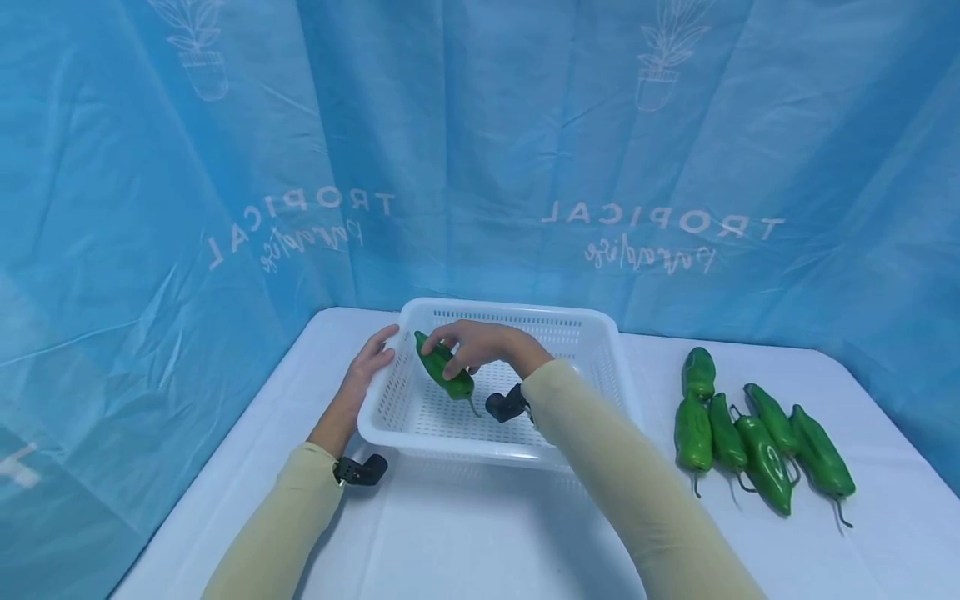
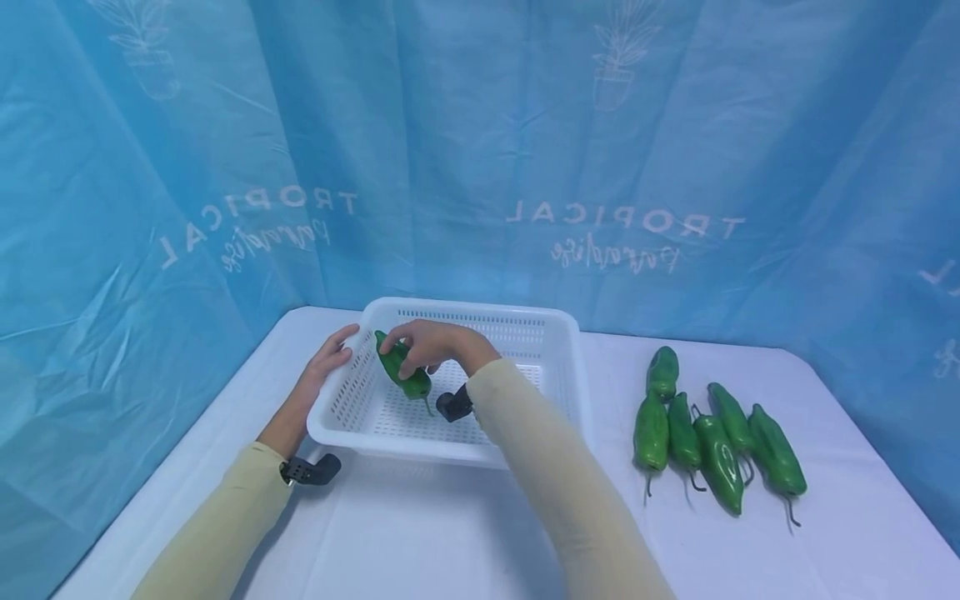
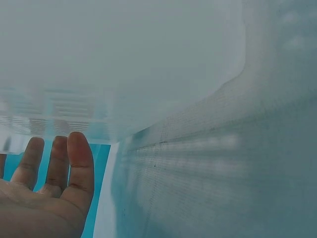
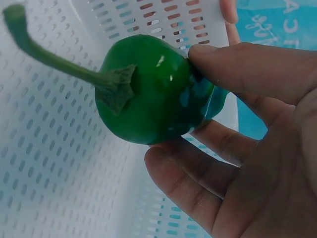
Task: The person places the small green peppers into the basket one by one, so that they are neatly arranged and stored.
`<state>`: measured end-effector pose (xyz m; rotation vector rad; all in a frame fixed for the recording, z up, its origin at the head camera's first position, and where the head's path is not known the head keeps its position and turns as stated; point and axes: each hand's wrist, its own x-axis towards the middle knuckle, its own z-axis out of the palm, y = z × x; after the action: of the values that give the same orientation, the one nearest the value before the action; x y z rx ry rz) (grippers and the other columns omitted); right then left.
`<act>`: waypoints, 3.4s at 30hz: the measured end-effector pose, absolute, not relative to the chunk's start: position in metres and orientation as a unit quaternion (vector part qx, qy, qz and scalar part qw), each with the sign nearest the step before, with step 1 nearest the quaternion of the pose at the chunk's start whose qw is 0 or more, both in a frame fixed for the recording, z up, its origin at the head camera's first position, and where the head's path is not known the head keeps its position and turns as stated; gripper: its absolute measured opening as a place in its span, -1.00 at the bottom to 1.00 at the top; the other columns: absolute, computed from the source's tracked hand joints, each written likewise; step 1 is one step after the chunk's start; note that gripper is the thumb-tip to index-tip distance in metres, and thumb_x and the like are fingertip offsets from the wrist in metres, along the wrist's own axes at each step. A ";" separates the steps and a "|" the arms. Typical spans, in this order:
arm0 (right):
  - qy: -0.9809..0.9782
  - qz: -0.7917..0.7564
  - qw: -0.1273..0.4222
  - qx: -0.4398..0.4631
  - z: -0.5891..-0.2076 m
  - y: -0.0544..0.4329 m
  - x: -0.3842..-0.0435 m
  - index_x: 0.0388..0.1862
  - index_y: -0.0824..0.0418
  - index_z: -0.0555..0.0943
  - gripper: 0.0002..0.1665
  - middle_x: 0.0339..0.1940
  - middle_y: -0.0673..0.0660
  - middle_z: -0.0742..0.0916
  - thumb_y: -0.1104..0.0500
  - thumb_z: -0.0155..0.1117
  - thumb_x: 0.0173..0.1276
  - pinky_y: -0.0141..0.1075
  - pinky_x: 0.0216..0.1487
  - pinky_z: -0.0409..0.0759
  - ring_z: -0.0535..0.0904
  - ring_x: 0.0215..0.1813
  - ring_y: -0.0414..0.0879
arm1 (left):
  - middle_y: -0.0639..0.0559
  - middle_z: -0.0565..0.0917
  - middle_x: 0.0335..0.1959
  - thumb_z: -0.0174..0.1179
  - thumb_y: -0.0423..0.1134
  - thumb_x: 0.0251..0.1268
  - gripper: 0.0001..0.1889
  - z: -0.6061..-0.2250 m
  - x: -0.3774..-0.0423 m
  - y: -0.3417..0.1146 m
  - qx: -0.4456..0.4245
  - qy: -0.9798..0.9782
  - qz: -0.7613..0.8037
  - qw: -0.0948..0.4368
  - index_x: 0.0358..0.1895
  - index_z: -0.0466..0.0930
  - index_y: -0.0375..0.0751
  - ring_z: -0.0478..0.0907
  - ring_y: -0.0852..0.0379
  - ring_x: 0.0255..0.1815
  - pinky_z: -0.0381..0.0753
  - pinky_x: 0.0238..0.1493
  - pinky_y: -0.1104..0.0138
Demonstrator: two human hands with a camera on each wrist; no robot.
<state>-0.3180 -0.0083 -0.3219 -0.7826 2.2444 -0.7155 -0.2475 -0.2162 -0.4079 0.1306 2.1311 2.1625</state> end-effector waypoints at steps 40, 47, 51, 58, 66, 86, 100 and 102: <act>0.876 -0.312 0.316 -0.191 -0.372 -0.009 -0.328 0.33 0.01 0.51 -0.42 0.49 0.15 0.40 0.23 0.35 0.33 -0.10 0.24 0.61 0.59 0.25 0.06 | -0.05 0.19 0.56 -0.24 -0.02 0.61 -0.45 -0.413 -0.250 -0.211 0.038 0.693 0.719 0.045 0.58 -0.06 0.18 0.31 -0.18 0.46 0.63 0.11 0.31; 0.896 -0.264 0.290 -0.208 -0.373 -0.009 -0.330 0.30 -0.06 0.55 -0.44 0.49 0.09 0.44 0.14 0.39 0.31 -0.08 0.30 0.56 0.55 0.27 0.01 | -0.01 0.16 0.58 -0.23 0.00 0.60 -0.44 -0.413 -0.250 -0.212 0.033 0.698 0.714 0.042 0.58 -0.06 0.20 0.28 -0.17 0.50 0.61 0.15 0.33; 0.890 -0.274 0.307 -0.197 -0.376 -0.009 -0.330 0.29 -0.06 0.56 -0.44 0.40 0.11 0.50 0.13 0.41 0.30 -0.11 0.26 0.58 0.61 0.06 -0.03 | 0.00 0.15 0.59 -0.23 0.01 0.60 -0.43 -0.414 -0.248 -0.213 0.030 0.696 0.716 0.046 0.58 -0.07 0.20 0.26 -0.17 0.51 0.58 0.22 0.26; 0.891 -0.289 0.294 -0.187 -0.379 -0.011 -0.329 0.27 -0.08 0.55 -0.45 0.36 0.10 0.52 0.11 0.42 0.29 -0.11 0.23 0.59 0.61 0.01 -0.06 | 0.00 0.17 0.58 -0.23 0.03 0.60 -0.42 -0.414 -0.247 -0.214 0.027 0.700 0.712 0.043 0.59 -0.07 0.21 0.27 -0.17 0.52 0.54 0.30 0.15; 0.879 -0.300 0.305 -0.212 -0.377 -0.015 -0.326 0.33 -0.01 0.51 -0.41 0.38 0.12 0.52 0.11 0.38 0.32 -0.15 0.19 0.63 0.60 0.05 -0.06 | 0.00 0.14 0.59 -0.25 0.00 0.60 -0.43 -0.410 -0.247 -0.214 0.028 0.706 0.706 0.043 0.59 -0.08 0.19 0.25 -0.16 0.53 0.56 0.27 0.22; 0.857 -0.337 0.324 -0.219 -0.373 -0.021 -0.324 0.40 0.06 0.44 -0.31 0.41 0.19 0.48 0.30 0.34 0.28 -0.11 0.28 0.59 0.53 0.26 0.02 | -0.02 0.09 0.61 -0.27 -0.01 0.60 -0.43 -0.408 -0.248 -0.214 0.035 0.710 0.703 0.036 0.59 -0.09 0.17 0.18 -0.17 0.57 0.33 0.45 -0.08; 0.851 -0.331 0.340 -0.227 -0.371 -0.023 -0.321 0.43 0.08 0.41 -0.28 0.47 0.19 0.42 0.38 0.29 0.29 -0.09 0.27 0.59 0.54 0.22 0.00 | -0.05 0.06 0.62 -0.27 -0.05 0.61 -0.43 -0.409 -0.247 -0.213 0.039 0.695 0.717 0.037 0.59 -0.10 0.11 0.11 -0.18 0.60 0.22 0.50 -0.11; 0.853 -0.323 0.338 -0.231 -0.371 -0.023 -0.321 0.43 0.06 0.41 -0.27 0.45 0.18 0.44 0.38 0.28 0.29 -0.09 0.26 0.60 0.55 0.16 -0.01 | -0.05 0.06 0.62 -0.27 -0.05 0.61 -0.44 -0.409 -0.246 -0.213 0.041 0.692 0.719 0.036 0.59 -0.09 0.12 0.11 -0.17 0.60 0.22 0.51 -0.10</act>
<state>-0.3209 -0.0229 -0.3712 -0.6016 2.2229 -0.8424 -0.2462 -0.2129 -0.4095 0.1253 2.1274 2.2100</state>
